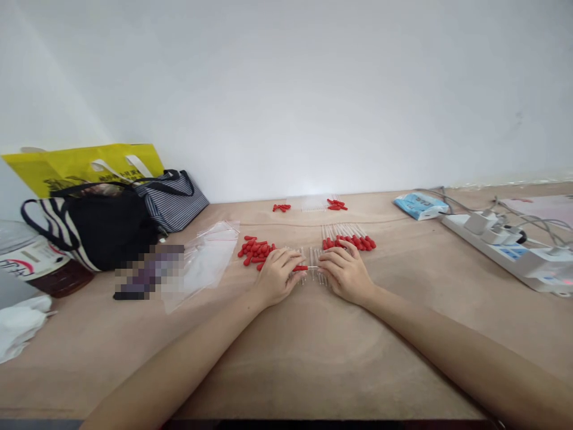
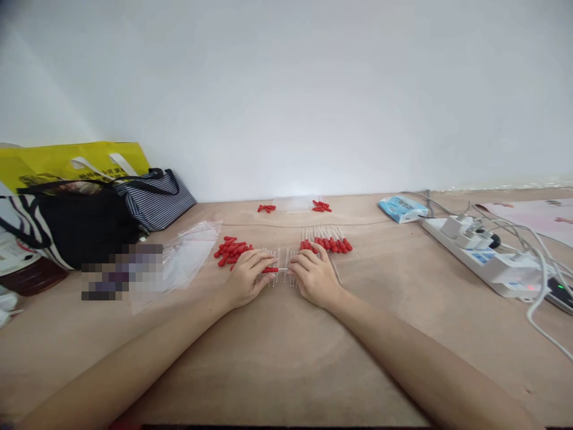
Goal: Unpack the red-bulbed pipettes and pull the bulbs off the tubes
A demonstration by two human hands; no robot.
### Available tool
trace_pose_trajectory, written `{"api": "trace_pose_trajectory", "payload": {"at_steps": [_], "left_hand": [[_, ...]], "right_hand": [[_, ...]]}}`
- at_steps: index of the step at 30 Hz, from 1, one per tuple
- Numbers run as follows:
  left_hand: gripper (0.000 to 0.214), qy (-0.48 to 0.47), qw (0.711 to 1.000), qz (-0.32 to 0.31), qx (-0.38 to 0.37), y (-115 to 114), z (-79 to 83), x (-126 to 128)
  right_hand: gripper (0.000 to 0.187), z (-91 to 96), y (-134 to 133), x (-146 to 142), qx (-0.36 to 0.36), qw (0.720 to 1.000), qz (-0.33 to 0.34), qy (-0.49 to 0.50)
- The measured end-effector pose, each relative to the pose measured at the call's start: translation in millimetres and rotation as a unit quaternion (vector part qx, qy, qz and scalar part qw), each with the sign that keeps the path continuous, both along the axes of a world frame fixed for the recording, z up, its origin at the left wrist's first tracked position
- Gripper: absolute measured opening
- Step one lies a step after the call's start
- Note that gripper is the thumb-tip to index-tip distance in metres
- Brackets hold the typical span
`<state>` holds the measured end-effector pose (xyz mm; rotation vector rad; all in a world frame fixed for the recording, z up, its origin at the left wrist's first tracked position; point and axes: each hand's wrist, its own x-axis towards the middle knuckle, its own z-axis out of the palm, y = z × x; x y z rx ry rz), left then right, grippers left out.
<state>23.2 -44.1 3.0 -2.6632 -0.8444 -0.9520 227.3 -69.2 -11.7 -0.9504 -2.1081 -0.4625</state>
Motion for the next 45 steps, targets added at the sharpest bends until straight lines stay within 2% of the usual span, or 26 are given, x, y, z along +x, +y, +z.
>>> {"api": "trace_pose_trajectory", "payload": {"at_steps": [8,18,28,31,34,37,41,45], "left_hand": [[0.018,-0.01,0.997,-0.053,-0.049,3,-4.1,-1],[0.019,0.007,0.997,-0.051,-0.049,-1,-3.9,-7],[0.02,-0.005,0.998,-0.059,-0.037,1,-7.6,-8],[0.02,-0.024,0.999,-0.031,-0.032,4,-6.5,-15],[0.016,-0.054,0.998,-0.003,-0.015,5,-4.6,-22],[0.017,-0.111,0.994,0.015,-0.003,5,-4.3,-23],[0.024,-0.167,0.979,0.115,-0.009,15,-0.2,-29],[0.027,-0.152,0.958,0.229,-0.079,40,15.5,-46]], "right_hand": [[0.015,0.3,-3,-7,-0.004,1.0,0.012,0.009],[0.013,1.2,-7,-2,0.043,0.998,0.034,0.018],[0.014,0.5,-9,-2,0.038,0.998,0.037,0.027],[0.014,0.8,-10,8,0.039,0.998,0.02,0.047],[0.013,0.9,-12,19,0.035,0.997,-0.029,0.067],[0.014,0.3,-12,21,0.024,0.997,-0.062,0.05],[0.02,0.9,-7,16,-0.003,0.995,-0.082,0.05],[0.02,4.9,1,8,-0.037,0.993,-0.085,0.066]]}}
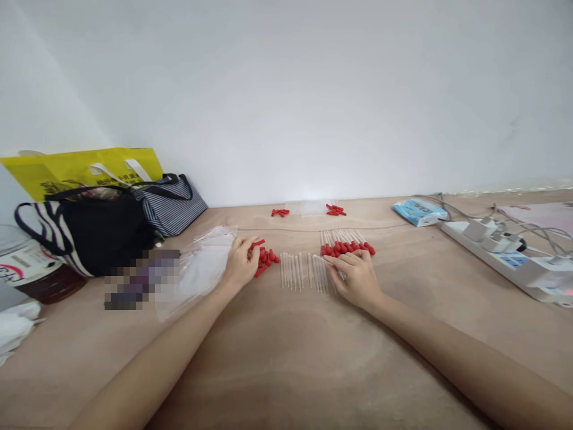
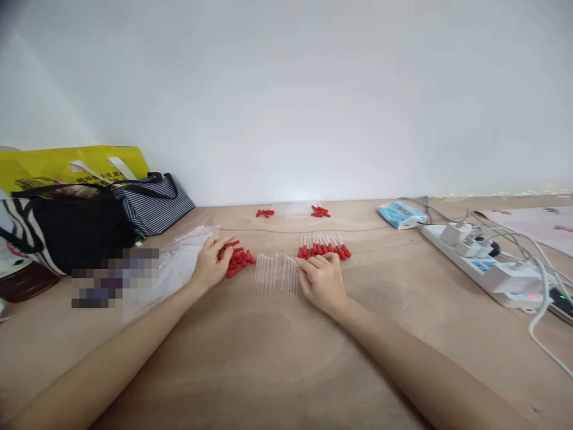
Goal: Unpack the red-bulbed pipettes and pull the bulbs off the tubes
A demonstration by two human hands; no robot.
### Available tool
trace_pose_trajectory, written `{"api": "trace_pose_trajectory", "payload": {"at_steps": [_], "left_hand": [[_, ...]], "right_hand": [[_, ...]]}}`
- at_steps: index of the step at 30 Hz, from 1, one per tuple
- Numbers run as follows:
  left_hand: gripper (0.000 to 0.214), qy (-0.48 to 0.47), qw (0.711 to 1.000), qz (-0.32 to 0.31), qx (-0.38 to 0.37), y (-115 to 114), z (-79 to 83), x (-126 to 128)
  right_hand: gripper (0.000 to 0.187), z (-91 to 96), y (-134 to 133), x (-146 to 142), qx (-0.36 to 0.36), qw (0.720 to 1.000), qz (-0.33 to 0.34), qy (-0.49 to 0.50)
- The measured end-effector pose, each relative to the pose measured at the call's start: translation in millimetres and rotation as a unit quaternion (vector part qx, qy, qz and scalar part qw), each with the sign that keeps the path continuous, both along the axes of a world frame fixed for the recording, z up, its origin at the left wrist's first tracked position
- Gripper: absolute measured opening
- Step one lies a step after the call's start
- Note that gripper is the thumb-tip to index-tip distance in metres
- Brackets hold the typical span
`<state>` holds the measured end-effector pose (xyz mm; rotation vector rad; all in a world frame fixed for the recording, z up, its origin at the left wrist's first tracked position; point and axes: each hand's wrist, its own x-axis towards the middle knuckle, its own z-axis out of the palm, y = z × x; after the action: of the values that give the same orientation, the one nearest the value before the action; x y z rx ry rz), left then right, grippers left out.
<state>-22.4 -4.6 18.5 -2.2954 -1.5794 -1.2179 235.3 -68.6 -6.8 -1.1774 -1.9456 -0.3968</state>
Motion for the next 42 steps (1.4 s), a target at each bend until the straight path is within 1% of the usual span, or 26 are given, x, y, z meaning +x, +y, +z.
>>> {"api": "trace_pose_trajectory", "payload": {"at_steps": [3,6,8,10,12,15,18,21,23,26,29,31,34,36,38,42], "left_hand": [[0.027,0.039,0.995,0.07,-0.064,16,11.0,-8],[0.016,0.095,0.984,0.11,-0.1,21,13.0,-7],[0.015,0.123,0.981,0.118,-0.092,18,10.0,-5],[0.019,0.126,0.983,0.125,-0.051,13,5.7,-3],[0.021,0.115,0.987,0.114,0.004,5,1.9,0],[0.019,0.111,0.991,0.042,0.056,-7,-1.9,6],[0.017,0.116,0.99,-0.02,0.075,-18,-2.8,13],[0.016,0.116,0.99,-0.038,0.074,-24,-1.3,22],[0.015,0.121,0.99,-0.043,0.057,-24,0.4,29],[0.011,0.141,0.988,-0.055,0.004,-20,2.7,47],[0.012,0.15,0.985,-0.056,-0.069,-9,3.7,77],[0.019,0.15,0.981,-0.046,-0.117,0,3.7,99],[0.028,0.151,0.97,-0.025,-0.188,13,3.5,127],[0.03,0.155,0.962,-0.019,-0.223,18,3.2,138],[0.028,0.157,0.957,-0.015,-0.243,22,2.7,143],[0.024,0.157,0.949,0.0,-0.273,26,2.2,143]], "right_hand": [[0.019,1.9,7,-12,-0.009,1.0,-0.005,0.005],[0.018,1.7,12,-28,-0.021,0.999,-0.024,-0.016],[0.018,1.5,13,-37,-0.04,0.998,-0.038,-0.04],[0.017,1.9,13,-44,-0.061,0.995,-0.044,-0.061],[0.017,3.0,10,-47,-0.08,0.993,-0.041,-0.074],[0.024,5.8,6,-48,-0.096,0.991,-0.03,-0.088],[0.036,9.5,3,-48,-0.099,0.99,-0.017,-0.097],[0.038,13.8,3,-40,-0.089,0.992,-0.017,-0.084],[0.035,15.7,4,-29,-0.071,0.995,-0.029,-0.062],[0.032,14.6,1,-4,-0.042,0.997,-0.037,-0.044],[0.035,10.4,-6,20,-0.024,0.998,-0.018,-0.063],[0.036,8.0,-12,29,-0.028,0.997,-0.008,-0.071],[0.035,6.5,-17,33,-0.04,0.997,0.001,-0.065],[0.035,6.1,-17,32,-0.042,0.997,0.009,-0.059],[0.034,5.2,-15,30,-0.037,0.997,0.018,-0.059],[0.031,2.9,-12,29,-0.03,0.997,0.019,-0.064]]}}
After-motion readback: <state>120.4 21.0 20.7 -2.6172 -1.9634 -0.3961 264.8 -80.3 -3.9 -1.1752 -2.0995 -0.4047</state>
